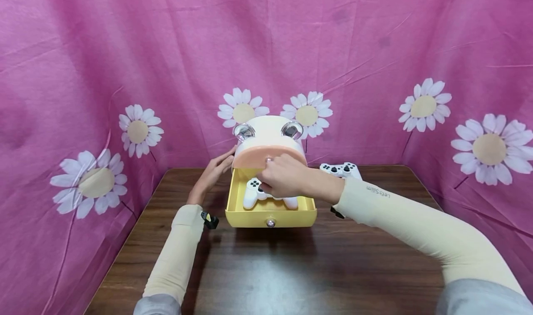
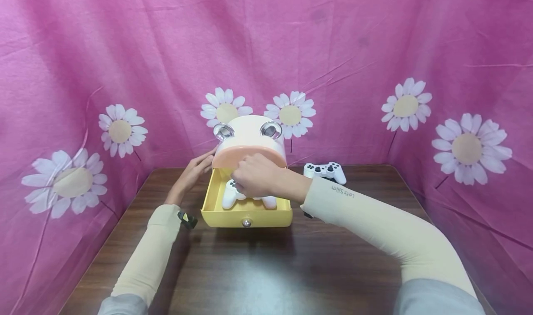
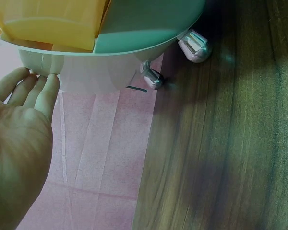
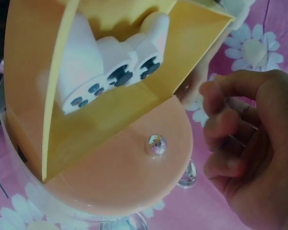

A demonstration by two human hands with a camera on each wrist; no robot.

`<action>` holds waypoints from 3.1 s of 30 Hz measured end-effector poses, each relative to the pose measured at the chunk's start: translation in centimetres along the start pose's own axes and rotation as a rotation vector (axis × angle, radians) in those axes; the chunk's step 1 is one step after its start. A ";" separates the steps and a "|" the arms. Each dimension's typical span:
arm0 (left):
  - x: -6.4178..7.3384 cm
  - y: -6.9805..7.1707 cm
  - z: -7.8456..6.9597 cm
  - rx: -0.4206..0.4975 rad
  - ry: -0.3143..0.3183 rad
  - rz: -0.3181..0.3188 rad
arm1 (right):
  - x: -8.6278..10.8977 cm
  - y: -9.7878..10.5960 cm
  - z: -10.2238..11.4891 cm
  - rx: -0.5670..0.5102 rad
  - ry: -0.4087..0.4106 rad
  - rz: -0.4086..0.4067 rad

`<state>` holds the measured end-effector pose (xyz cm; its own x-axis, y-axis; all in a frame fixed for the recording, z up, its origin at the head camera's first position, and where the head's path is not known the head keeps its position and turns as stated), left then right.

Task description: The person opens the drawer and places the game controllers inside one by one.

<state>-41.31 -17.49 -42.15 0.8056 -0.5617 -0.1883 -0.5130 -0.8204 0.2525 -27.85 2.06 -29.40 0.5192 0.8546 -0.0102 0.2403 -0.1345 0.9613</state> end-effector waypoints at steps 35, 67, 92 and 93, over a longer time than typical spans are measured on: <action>0.1 0.2 0.1 -0.014 0.005 -0.003 | 7.0 -3.0 4.4 -0.115 -0.169 -0.418; -0.7 1.1 -3.7 -0.210 -0.056 -0.012 | 7.3 -8.2 7.9 0.019 -0.379 -0.393; -1.1 1.3 -3.8 -0.298 -0.006 0.026 | 7.0 -8.7 7.7 0.029 -0.374 -0.504; -1.1 1.3 -3.7 -0.295 -0.005 0.028 | 7.0 -8.8 7.7 0.026 -0.373 -0.503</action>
<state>-41.79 -17.56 -38.06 0.7904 -0.5849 -0.1819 -0.4262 -0.7384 0.5225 -20.01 5.31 -40.02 0.5879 0.5844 -0.5594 0.5473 0.2219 0.8070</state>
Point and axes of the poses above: each hand's wrist, its own x-axis away from the middle knuckle, its own y-axis out of the back of the hand, z = x × y, the point moved 7 cm from there along -x, towards the middle knuckle, and after that the axes turned 14 degrees about z, right-handed, at the moved point
